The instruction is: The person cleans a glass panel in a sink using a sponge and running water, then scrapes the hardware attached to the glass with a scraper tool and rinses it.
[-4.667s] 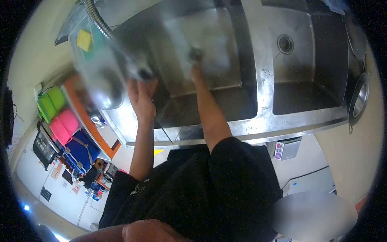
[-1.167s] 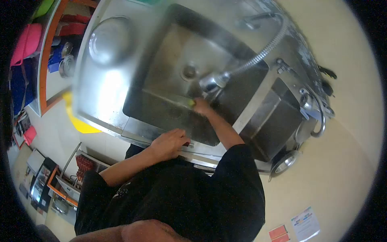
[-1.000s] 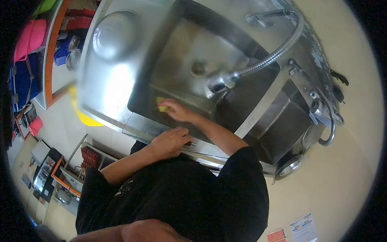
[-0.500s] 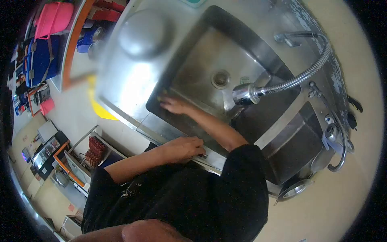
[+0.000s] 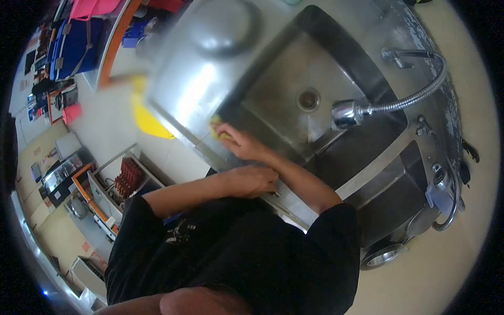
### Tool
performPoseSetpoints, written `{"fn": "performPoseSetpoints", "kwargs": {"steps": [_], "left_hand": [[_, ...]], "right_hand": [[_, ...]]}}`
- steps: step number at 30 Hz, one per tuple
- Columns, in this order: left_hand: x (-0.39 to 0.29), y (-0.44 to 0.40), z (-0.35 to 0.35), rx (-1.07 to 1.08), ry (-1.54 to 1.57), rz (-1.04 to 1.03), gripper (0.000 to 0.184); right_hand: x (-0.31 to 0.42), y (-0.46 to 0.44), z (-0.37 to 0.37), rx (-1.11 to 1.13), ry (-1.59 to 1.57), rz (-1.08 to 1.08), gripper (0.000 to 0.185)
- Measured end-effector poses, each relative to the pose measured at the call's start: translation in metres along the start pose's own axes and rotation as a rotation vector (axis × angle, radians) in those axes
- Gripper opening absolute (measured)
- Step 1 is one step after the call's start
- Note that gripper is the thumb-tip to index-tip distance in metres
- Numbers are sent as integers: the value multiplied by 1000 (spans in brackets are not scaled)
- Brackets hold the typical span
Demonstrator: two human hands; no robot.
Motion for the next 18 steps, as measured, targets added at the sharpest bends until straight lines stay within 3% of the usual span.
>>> {"fn": "performPoseSetpoints", "kwargs": {"steps": [2,3,6,9,13,17,18], "left_hand": [[-1,-1,-2,26,-71,-20,30],[-2,2,-4,40,-69,-5,29],[-1,4,0,36,-71,12,27],[-2,11,-10,-6,-21,-11,29],[-1,11,-11,-9,-44,2,35],[-4,10,-9,60,-84,105,36],[-3,10,-9,0,-95,39,36]], "right_hand": [[66,-1,4,154,104,65,17],[65,1,4,199,-18,-54,14],[54,-11,7,176,74,186,16],[57,-29,-2,224,0,110,12],[105,-16,-14,374,167,360,5],[91,-19,-10,242,197,399,4],[98,-27,-10,177,269,443,5]]}}
Point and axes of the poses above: each hand's wrist, its own y-axis away from the middle knuckle, its own z-axis out of the back of the hand, x = y × z, the point moved 7 cm from there along -y, towards the middle knuckle, and after that the axes turned 15 degrees about y, right-handed, at the moved point
